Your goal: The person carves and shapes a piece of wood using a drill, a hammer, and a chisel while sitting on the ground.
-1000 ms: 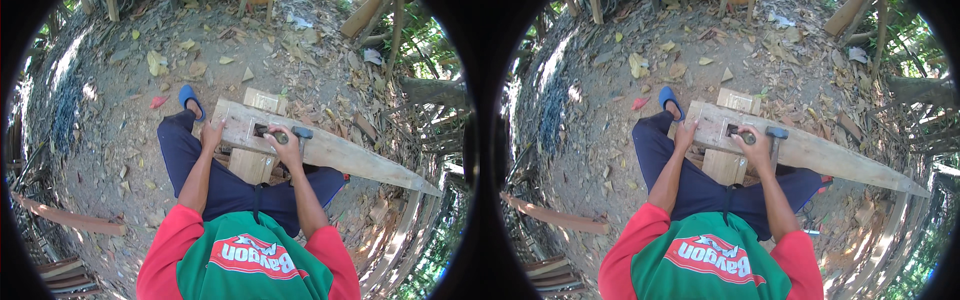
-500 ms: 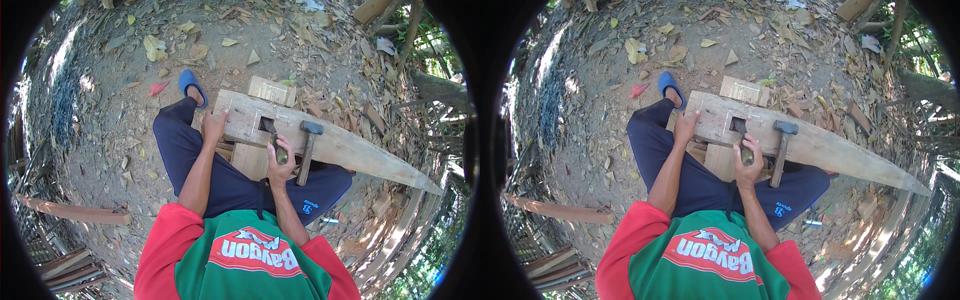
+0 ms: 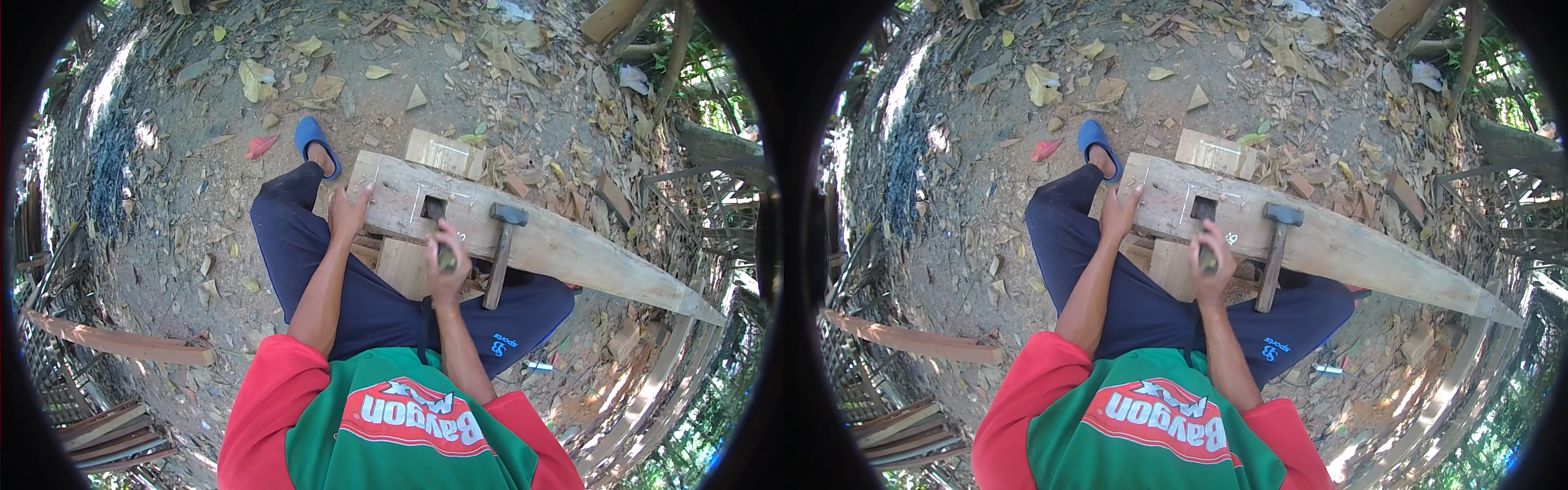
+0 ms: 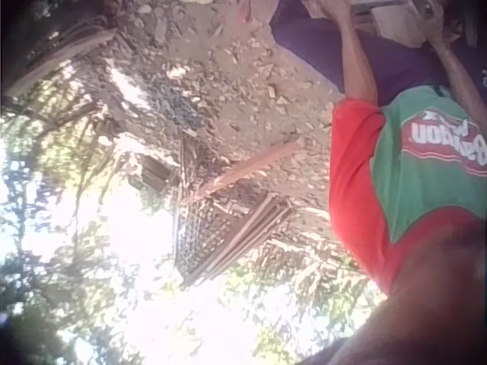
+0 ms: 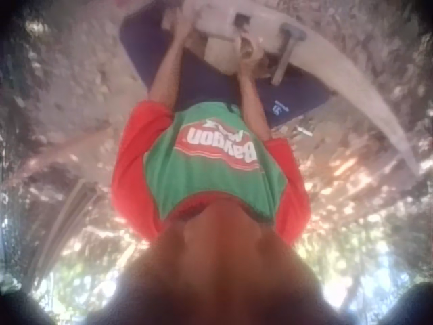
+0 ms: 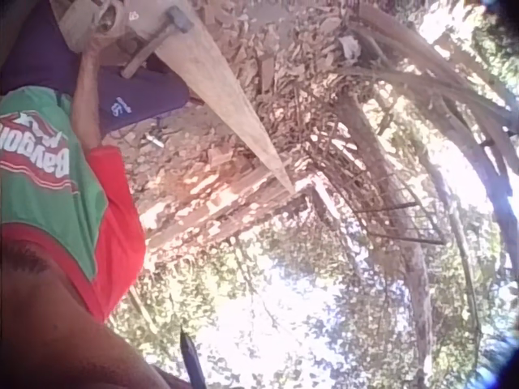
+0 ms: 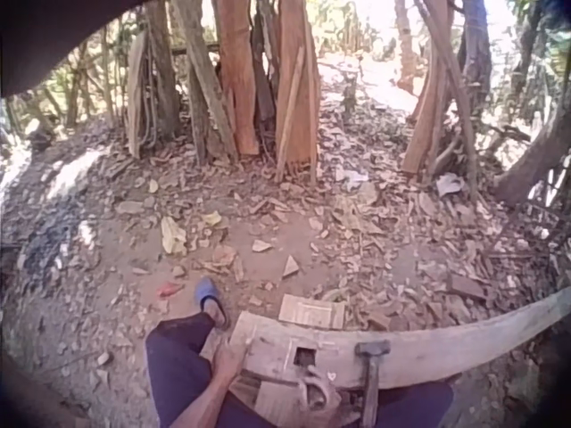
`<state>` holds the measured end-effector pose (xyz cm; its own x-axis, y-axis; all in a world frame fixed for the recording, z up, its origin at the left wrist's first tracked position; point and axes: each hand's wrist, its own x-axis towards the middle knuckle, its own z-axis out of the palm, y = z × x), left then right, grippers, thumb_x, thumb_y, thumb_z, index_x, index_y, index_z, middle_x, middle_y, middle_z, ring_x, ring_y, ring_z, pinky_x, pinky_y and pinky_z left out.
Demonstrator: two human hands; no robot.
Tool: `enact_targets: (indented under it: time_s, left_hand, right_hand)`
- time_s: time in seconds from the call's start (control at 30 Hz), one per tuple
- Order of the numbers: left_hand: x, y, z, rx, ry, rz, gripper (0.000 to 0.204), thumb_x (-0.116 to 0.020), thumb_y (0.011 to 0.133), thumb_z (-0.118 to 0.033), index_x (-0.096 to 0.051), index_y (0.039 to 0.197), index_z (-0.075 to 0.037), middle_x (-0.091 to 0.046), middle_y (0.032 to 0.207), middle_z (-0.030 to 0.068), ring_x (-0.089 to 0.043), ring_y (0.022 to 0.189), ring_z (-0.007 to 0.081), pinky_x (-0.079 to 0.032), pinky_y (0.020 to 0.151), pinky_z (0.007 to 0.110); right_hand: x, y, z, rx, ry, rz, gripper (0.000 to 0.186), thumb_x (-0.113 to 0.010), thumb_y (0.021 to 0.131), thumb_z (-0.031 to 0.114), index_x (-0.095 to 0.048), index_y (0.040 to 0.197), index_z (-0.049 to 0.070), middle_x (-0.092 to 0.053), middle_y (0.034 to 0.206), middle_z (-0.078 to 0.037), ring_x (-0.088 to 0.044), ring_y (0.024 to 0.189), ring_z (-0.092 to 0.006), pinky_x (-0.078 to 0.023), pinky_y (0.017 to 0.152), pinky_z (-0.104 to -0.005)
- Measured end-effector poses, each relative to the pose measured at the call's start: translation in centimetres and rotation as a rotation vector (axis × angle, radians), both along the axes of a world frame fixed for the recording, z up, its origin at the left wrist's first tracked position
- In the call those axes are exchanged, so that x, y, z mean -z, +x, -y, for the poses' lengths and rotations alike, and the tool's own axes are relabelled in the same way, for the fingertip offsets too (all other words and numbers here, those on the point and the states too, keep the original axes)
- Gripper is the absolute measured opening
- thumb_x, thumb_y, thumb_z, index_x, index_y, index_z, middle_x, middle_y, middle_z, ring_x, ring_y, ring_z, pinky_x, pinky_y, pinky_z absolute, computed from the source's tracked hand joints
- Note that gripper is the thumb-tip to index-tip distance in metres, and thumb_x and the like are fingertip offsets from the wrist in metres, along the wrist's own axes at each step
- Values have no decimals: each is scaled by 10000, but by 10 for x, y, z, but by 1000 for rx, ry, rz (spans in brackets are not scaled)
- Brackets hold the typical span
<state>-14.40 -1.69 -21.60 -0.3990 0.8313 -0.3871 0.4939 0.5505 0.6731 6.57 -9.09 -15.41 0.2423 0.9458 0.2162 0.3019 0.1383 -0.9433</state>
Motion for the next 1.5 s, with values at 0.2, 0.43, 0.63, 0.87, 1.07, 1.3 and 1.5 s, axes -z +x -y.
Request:
enact_targets:
  time_s: [0.2,0.43,0.63,0.87,1.07,1.3,1.5]
  left_hand:
    - [7,-10,10,-11,87,-13,717,-668,849,-555,-562,1264,20,-620,1217,269,-587,1151,418,-451,968,467]
    - [6,-1,-1,-24,48,-23,725,-673,841,-575,-575,1250,16,-635,1199,263,-598,1139,415,-458,966,474]
    - [7,-7,4,-27,36,-8,706,-684,847,-538,-572,1245,34,-640,1182,268,-605,1129,407,-463,957,464]
    - [1,3,3,-28,67,4,711,-698,840,-529,-569,1247,40,-635,1190,270,-610,1117,406,-465,946,458]
    - [3,-9,7,-42,26,-49,728,-700,834,-538,-563,1256,40,-634,1189,276,-602,1134,415,-460,955,474]
    - [5,1,0,-35,24,-7,735,-693,835,-550,-553,1265,29,-629,1200,271,-602,1136,420,-462,965,476]
    - [11,-6,4,-29,58,-37,724,-685,843,-552,-554,1271,17,-622,1212,276,-598,1136,428,-463,960,479]
  right_hand:
    - [-57,35,-139,-128,-685,-228,198,-686,907,152,-623,999,-12,-664,855,-118,-705,607,-218,-581,521,-296]
    - [-50,14,-13,-69,-234,-272,145,-679,855,-29,-612,983,-12,-657,1122,-171,-694,886,-168,-566,767,-292]
    - [-28,-3,5,-45,-91,-118,189,-680,827,-57,-618,998,-10,-629,1230,-203,-687,982,-204,-546,855,-328]
    - [-1,0,15,-102,-8,83,193,-684,801,-17,-654,990,14,-649,1201,-210,-647,1135,-295,-481,999,-394]
    - [-61,16,-109,-116,-535,-243,154,-682,890,126,-650,970,-1,-675,772,-44,-691,630,-156,-545,540,-271]
    - [-28,14,-27,-44,-141,-161,120,-693,856,15,-650,967,-1,-680,1076,-129,-681,1011,-232,-546,858,-328]
    - [-15,-6,9,-53,-94,2,160,-710,815,-2,-669,969,17,-683,1144,-183,-609,1199,-277,-442,1041,-369]
